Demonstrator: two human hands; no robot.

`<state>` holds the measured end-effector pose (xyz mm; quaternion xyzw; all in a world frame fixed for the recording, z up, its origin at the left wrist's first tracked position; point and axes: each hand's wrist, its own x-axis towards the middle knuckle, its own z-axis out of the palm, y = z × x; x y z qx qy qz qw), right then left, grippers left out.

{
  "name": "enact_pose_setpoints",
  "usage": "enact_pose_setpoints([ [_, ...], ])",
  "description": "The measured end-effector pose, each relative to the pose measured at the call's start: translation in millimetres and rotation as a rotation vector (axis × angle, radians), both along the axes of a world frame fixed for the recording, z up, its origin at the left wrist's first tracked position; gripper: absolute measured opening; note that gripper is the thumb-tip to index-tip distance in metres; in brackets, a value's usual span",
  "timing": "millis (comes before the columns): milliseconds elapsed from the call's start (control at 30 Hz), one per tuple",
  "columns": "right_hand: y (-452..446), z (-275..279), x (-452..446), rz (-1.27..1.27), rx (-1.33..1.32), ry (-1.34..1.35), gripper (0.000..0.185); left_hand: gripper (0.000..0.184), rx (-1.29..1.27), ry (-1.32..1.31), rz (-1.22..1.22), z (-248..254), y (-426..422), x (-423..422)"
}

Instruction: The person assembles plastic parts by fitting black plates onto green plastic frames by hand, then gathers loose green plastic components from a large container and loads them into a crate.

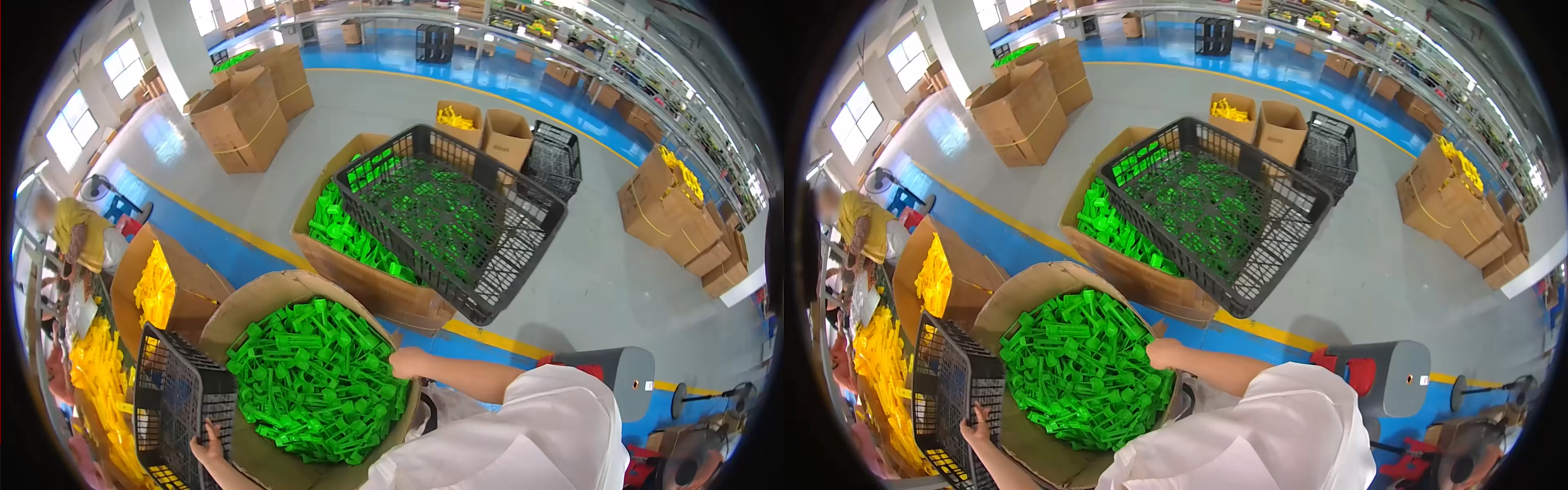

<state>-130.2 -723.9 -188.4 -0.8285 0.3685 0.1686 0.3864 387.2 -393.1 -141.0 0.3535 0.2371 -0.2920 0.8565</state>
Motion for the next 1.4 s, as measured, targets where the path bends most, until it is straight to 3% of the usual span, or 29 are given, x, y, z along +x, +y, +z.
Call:
enact_pose_setpoints([
  [67,-9,20,-1,0.117,-0.069,-0.108,0.025,0.057,0.376,-0.679,-0.317,-8,-3,2],
  [100,-15,-1,2,0.174,-0.070,-0.103,0.027,0.051,-0.071,-0.008,-0.030,17,-17,3],
  [133,-24,-5,4,0.242,-0.026,-0.107,0.022,0.041,-0.034,-0.124,-0.136,-7,-15,15],
  [167,-33,-14,8,0.571,-0.216,-0.137,0.018,0.036,0.389,-0.706,-0.322,-1,-35,-17],
  [200,-43,-29,13,0.897,-0.407,-0.215,0.014,0.031,0.952,-1.194,-0.293,6,-55,-50],
  [233,-46,-28,28,0.683,-0.281,-0.100,0.019,0.030,0.504,-0.681,-0.192,22,-75,-80],
  [267,-50,-27,43,0.430,-0.165,-0.010,0.023,0.036,0.107,-0.156,0.140,38,-95,-111],
  [300,-55,-26,59,0.178,-0.085,0.052,0.029,0.038,-0.022,-0.227,-0.130,-35,-68,-91],
  [333,-64,-76,68,0.054,-0.127,-0.072,0.035,0.029,0.254,-0.440,-0.254,-48,-86,-124],
  [367,-67,-72,85,0.001,-0.217,-0.002,0.037,0.023,0.555,-0.633,-0.355,-60,-104,-158],
  [400,-82,-111,98,-0.022,-0.155,0.092,0.041,0.029,0.611,-0.480,-0.478,-81,-105,-171],
  [433,-93,-139,105,0.025,-0.237,0.051,0.046,0.042,1.051,-0.474,-0.599,-92,-114,-181],
  [467,-102,-167,112,-0.070,-0.306,0.040,0.052,0.058,1.305,-0.709,-0.563,-151,-94,-175],
  [500,-118,-177,118,-0.248,-0.115,0.106,0.057,0.077,1.326,-0.676,-0.665,-152,-83,-169],
  [567,-125,-195,135,-0.288,-0.136,0.114,0.073,0.098,1.752,-0.711,-0.662,-201,-52,-146],
  [700,-148,-204,179,-0.197,-0.347,0.064,0.097,0.108,1.802,-0.906,-0.576,-238,-10,-101],
  [767,-158,-198,202,-0.291,-0.192,0.098,0.098,0.109,1.715,-1.081,-0.548,-236,-11,-73],
  [800,-162,-201,211,-0.343,-0.118,0.118,0.098,0.099,1.634,-1.158,-0.481,-238,-17,-60],
  [900,-181,-265,215,-0.465,-0.098,0.135,0.109,0.101,1.192,-0.830,-0.623,-238,-48,-15],
  [933,-188,-271,210,-0.484,0.110,0.125,0.116,0.101,1.188,-0.778,-0.684,-257,-55,-4],
  [1067,-191,-292,209,-0.454,0.215,0.110,0.121,0.104,1.179,-0.564,-0.915,-316,-70,26],
  [1133,-157,-249,245,-0.358,0.286,0.175,0.123,0.110,1.442,-0.693,-0.868,-292,-86,-4],
  [1233,-120,-215,261,-0.290,0.350,0.203,0.117,0.113,1.454,-0.768,-0.862,-244,-106,-45],
  [1333,-115,-207,264,-0.091,0.337,0.222,0.118,0.121,1.260,-0.926,-1.019,-243,-119,-56],
  [1400,-123,-219,261,-0.149,0.329,0.143,0.120,0.125,1.264,-0.843,-0.868,-254,-134,-46],
])
